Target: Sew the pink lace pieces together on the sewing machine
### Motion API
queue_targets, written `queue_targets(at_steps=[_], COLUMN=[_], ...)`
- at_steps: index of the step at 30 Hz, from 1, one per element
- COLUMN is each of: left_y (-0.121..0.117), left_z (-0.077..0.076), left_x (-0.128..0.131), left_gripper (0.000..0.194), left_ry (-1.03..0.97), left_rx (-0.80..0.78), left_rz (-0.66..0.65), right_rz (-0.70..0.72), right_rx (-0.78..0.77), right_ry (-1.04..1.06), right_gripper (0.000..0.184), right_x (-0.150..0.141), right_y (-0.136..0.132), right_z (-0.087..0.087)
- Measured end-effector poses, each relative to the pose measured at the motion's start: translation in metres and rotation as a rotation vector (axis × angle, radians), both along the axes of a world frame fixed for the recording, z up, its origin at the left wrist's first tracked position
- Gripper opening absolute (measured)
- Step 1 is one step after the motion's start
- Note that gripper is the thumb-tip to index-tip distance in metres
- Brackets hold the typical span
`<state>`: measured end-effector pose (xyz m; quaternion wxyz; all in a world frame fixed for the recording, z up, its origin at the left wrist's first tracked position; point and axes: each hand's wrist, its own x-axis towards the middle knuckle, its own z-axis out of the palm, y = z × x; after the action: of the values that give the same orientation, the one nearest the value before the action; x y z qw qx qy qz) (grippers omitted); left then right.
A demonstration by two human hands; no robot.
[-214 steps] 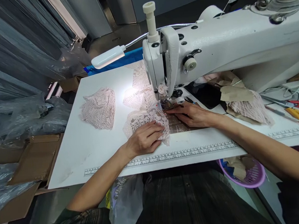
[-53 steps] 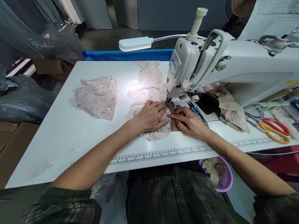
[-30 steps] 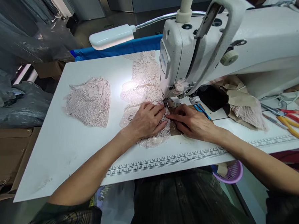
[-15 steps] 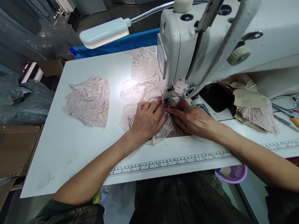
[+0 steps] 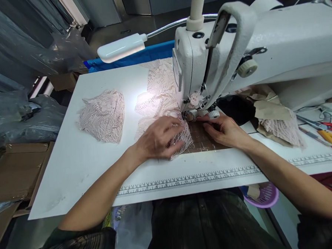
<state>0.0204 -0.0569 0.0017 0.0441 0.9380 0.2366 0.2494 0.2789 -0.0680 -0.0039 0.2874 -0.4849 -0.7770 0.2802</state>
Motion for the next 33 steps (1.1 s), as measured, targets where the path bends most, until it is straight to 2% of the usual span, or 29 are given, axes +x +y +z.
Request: queue_targets(at_steps=[2,4,7,10,11,13,15,17,19,21,23,28,30,33], left_y=[-0.003,-0.006,-0.008,-0.009,-0.009,-0.01,-0.01,-0.008,-0.006,-0.004,-0.003,-0.005,-0.007,-0.008], left_z=[0.001,-0.001,-0.004,-0.002,-0.002,-0.003,-0.005,-0.009,-0.01,-0.009,-0.007,-0.004,-0.006,-0.008], left_x=[-0.002,-0.001,0.004,0.008,0.009,0.009,0.008,0.006,0.003,0.002,0.001,0.004,0.005,0.008], left_gripper=[0.03,0.019,0.019,0.019,0.018,0.018,0.016,0.013,0.021,0.034,0.035,0.01,0.004,0.008], left_ry=[0.076,0.106,-0.084,-0.239,-0.248,-0.241,-0.234,-0.225,-0.196,-0.142,-0.077,0.002,-0.02,-0.119], left_rx=[-0.049,-0.085,-0.137,-0.216,-0.226,-0.228,-0.223,-0.2,-0.111,0.0,0.056,0.076,0.093,0.117], left_rz=[-0.184,-0.188,0.054,0.36,0.425,0.469,0.423,0.289,0.127,0.025,0.002,-0.012,-0.044,-0.037], right_rz=[-0.008,-0.025,-0.005,0.173,0.243,0.343,0.374,0.372,0.368,0.375,0.368,0.304,0.285,0.261], right_rx=[0.029,0.089,0.21,0.294,0.313,0.334,0.334,0.316,0.308,0.311,0.317,0.32,0.302,0.282], right_ry=[0.003,-0.005,-0.01,-0.041,-0.078,-0.17,-0.221,-0.206,-0.173,-0.137,-0.088,-0.039,-0.057,-0.109], right_gripper=[0.027,0.024,0.023,0.034,0.039,0.045,0.041,0.036,0.034,0.033,0.033,0.031,0.032,0.035], right_x=[-0.001,-0.002,-0.009,-0.02,-0.024,-0.028,-0.028,-0.025,-0.021,-0.018,-0.016,-0.011,-0.01,-0.009], right_y=[-0.001,-0.003,-0.01,-0.018,-0.02,-0.023,-0.023,-0.022,-0.021,-0.02,-0.018,-0.014,-0.013,-0.013], right_z=[-0.001,-0.003,-0.008,-0.009,-0.009,-0.009,-0.01,-0.011,-0.011,-0.011,-0.01,-0.008,-0.009,-0.009])
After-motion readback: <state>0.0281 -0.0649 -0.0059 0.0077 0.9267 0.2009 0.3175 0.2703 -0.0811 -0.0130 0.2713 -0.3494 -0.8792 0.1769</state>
